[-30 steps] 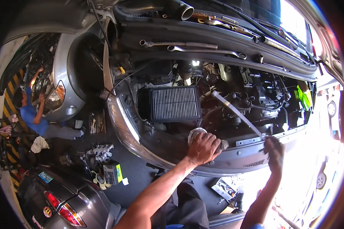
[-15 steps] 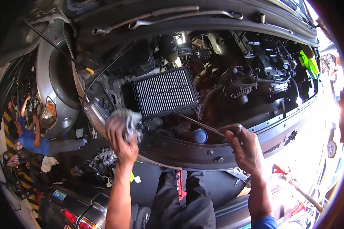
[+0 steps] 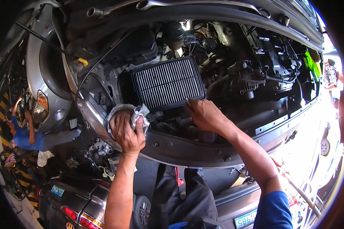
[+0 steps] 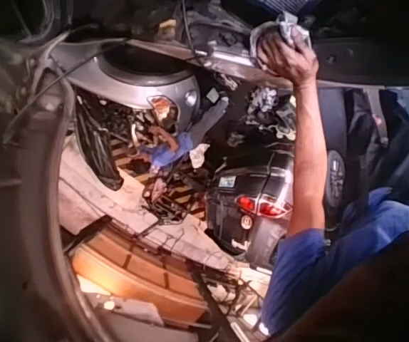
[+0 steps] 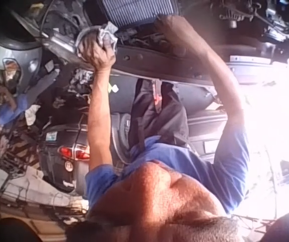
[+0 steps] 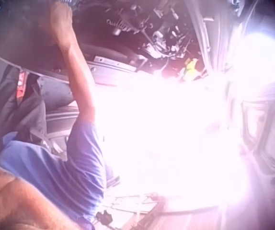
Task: Replacing or repairing components within a vehicle engine bay using hand tools.
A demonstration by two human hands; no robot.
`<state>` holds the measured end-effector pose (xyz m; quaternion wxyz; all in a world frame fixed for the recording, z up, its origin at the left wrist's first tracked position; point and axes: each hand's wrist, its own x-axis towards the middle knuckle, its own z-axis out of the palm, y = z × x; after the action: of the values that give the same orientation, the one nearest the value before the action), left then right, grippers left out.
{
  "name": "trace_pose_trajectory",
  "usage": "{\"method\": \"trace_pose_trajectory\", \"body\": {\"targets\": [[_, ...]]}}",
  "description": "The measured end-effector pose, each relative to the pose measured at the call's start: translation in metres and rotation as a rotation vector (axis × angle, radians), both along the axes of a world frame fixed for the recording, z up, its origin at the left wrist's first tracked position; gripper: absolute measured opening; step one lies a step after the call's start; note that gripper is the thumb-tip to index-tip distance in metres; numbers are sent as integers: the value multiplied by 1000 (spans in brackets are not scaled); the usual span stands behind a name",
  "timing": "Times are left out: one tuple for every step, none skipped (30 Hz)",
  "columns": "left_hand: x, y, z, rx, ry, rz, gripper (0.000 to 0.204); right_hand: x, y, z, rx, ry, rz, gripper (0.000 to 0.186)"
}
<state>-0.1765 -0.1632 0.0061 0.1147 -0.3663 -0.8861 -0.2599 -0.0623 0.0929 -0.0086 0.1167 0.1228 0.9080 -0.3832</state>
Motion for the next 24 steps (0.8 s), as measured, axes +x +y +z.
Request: {"method": "trace_pose_trajectory", "body": {"targets": [[0, 1, 1, 12, 16, -1, 40, -3, -3, -9, 3, -1, 4, 28], [1, 1, -3, 17, 11, 2, 40, -5, -6, -18, -13, -23, 8, 28], [1, 0, -2, 19, 27, -1, 39, -8, -8, -25, -30, -38, 13, 28], [0, 0, -2, 22, 43, -5, 38, -9, -9, -34, -25, -38, 14, 28], [1, -1, -1, 18, 48, -2, 38, -12, -11, -39, 27, -16, 32, 29], [1, -1, -1, 18, 45, 0, 38, -12, -12, -44, 79, 6, 49, 30], [1, 0, -1, 23, 43, 0, 38, -10, -10, -47, 80, 2, 50, 30], [0, -1, -1, 24, 44, 0, 38, -12, -10, -41, 29, -59, -50, 31], [0, -3, -2, 23, 43, 0, 38, -14, -10, -37, -21, -121, -150, 32], [0, -4, -2, 14, 44, 1, 38, -11, -11, -43, -22, -122, -151, 32], [0, -4, -2, 9, 46, -1, 38, -9, -9, -45, -2, -79, -117, 32], [0, -3, -1, 12, 46, -6, 38, -6, -8, -48, 17, -37, -84, 32], [0, -3, 0, 6, 38, -10, 38, -3, -6, -50, 19, -36, -89, 32], [0, -4, -1, -4, 28, -14, 39, -3, -6, -44, 4, -41, -96, 33], [0, -5, -2, -7, 28, -18, 39, -4, -8, -41, -12, -45, -104, 33], [0, -6, -2, -12, 41, -14, 38, -5, -9, -43, -16, -46, -109, 33], [0, -4, -2, -10, 54, -14, 38, -5, -9, -45, -38, -23, -120, 33], [1, -3, -2, -8, 53, -23, 38, -4, -8, -46, -60, 0, -132, 32], [1, -1, -2, 2, 56, -19, 39, -4, -9, -47, -58, -1, -140, 32], [1, -1, -3, 10, 60, -12, 39, -5, -11, -49, -37, 13, -106, 32], [1, -1, -4, 21, 55, -16, 39, -6, -12, -50, -15, 27, -71, 31], [1, 0, -3, 22, 53, -21, 39, -5, -12, -51, -14, 26, -77, 31], [1, -1, -2, 10, 46, -24, 39, -6, -13, -48, -6, 40, -83, 31], [1, -1, -1, -1, 39, -27, 38, -7, -14, -46, 2, 55, -89, 31]]}}
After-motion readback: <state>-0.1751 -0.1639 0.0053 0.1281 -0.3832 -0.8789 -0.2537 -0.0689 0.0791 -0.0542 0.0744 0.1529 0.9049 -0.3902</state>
